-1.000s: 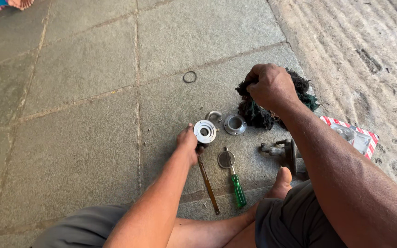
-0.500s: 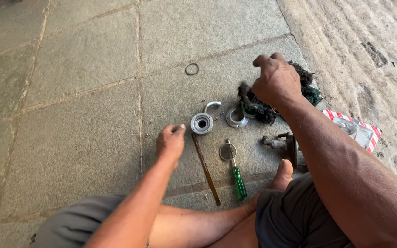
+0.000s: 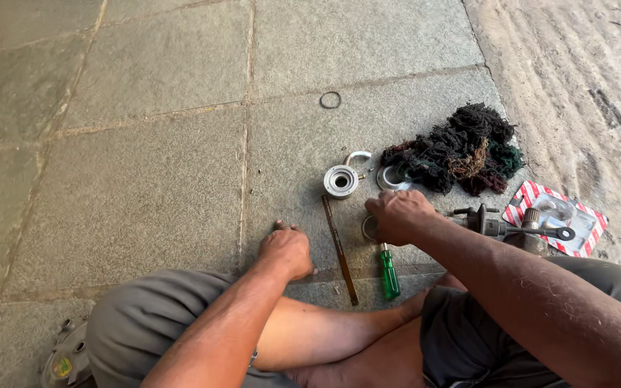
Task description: The person sits on a tiled floor and cleans a small metal carburetor. They use a thin metal rod to scrape the interior, then wipe it with a dark cloth. They also use a green-handled screwdriver to clean small holes and crevices. Finally, they insert a black rubber gasket into the carburetor body.
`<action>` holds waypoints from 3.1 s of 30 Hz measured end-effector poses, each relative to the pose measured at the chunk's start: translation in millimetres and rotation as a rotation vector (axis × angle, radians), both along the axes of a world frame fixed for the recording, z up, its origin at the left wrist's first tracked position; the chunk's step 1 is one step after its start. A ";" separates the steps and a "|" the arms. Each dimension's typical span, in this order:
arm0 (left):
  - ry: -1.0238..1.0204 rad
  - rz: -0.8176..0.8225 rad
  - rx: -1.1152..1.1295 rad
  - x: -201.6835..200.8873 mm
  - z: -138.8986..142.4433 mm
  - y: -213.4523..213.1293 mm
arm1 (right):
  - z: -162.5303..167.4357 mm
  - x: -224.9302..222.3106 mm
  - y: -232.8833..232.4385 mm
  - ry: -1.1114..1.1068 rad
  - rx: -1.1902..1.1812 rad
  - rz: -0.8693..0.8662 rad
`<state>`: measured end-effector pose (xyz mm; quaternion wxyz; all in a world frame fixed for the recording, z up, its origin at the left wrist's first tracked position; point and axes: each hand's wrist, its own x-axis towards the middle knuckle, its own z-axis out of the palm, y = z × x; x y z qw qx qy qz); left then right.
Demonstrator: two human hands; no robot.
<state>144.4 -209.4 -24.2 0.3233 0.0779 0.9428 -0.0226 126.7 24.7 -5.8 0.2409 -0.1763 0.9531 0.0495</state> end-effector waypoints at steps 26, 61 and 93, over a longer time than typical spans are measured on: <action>-0.048 -0.125 -0.169 3.0 3.8 15.1 | -21.7 -53.2 -30.9 0.093 -0.993 -1.019; -0.059 -0.143 -0.086 5.3 15.0 12.7 | -27.8 -9.8 -39.8 0.090 -0.235 -0.335; 0.483 0.163 0.676 -54.7 3.4 30.1 | -56.0 50.0 -64.2 0.104 -0.533 -0.418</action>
